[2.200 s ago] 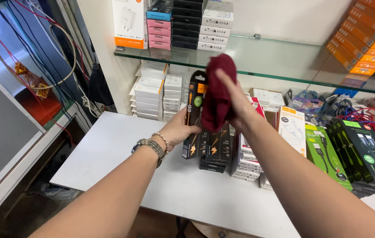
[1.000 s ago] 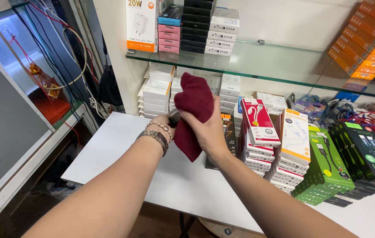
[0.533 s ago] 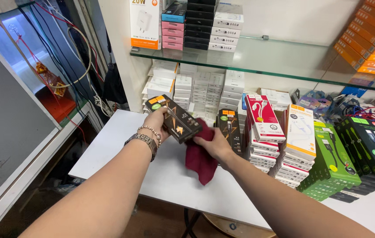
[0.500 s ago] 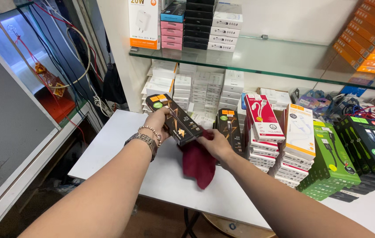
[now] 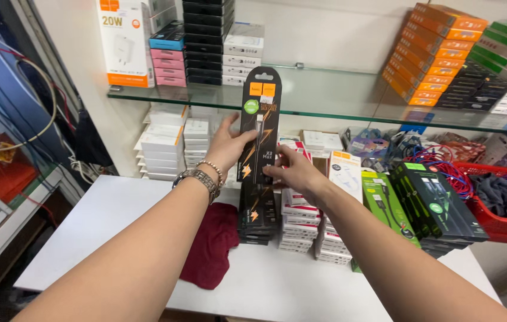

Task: The person wipes the surfaces of multiple small electronics boxes with a maroon cloth and places them on a glass shelf. The person handles black, white, and red boxes one at a time, wiping them before stacking them on the shelf.

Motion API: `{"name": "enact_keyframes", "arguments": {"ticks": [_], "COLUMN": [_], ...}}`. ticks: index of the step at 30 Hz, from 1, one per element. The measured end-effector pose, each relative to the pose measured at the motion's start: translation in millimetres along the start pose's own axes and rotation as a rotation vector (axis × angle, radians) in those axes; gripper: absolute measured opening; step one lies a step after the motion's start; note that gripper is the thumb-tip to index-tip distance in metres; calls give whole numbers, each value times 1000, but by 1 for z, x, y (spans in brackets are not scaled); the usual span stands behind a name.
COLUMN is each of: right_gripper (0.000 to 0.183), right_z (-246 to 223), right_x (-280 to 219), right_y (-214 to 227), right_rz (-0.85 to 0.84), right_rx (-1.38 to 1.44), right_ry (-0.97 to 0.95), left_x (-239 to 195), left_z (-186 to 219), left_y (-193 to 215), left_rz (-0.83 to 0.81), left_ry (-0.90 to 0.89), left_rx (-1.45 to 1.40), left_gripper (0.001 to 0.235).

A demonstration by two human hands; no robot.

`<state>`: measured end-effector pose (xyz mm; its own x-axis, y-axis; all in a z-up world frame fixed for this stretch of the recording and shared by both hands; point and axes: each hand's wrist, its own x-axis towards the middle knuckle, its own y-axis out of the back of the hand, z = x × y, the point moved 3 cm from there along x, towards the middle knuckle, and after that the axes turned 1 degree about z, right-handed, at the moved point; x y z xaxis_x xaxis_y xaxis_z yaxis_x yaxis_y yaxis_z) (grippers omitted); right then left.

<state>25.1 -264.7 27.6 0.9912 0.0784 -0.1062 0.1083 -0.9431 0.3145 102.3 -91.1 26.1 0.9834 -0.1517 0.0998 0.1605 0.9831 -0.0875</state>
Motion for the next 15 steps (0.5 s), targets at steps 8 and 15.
{"name": "enact_keyframes", "arguments": {"ticks": [8, 15], "right_gripper": [62, 61], "right_z": [-35, -43], "right_x": [102, 199], "right_y": [93, 106], "right_rz": [218, 276], "right_rx": [-31, -73], "right_ry": [40, 25], "left_x": [40, 105], "left_z": [26, 35], "left_y": [-44, -70], "left_rz": [193, 32], "left_ry": [-437, -449], "left_rx": [734, 1030], "left_gripper": [28, 27]}}
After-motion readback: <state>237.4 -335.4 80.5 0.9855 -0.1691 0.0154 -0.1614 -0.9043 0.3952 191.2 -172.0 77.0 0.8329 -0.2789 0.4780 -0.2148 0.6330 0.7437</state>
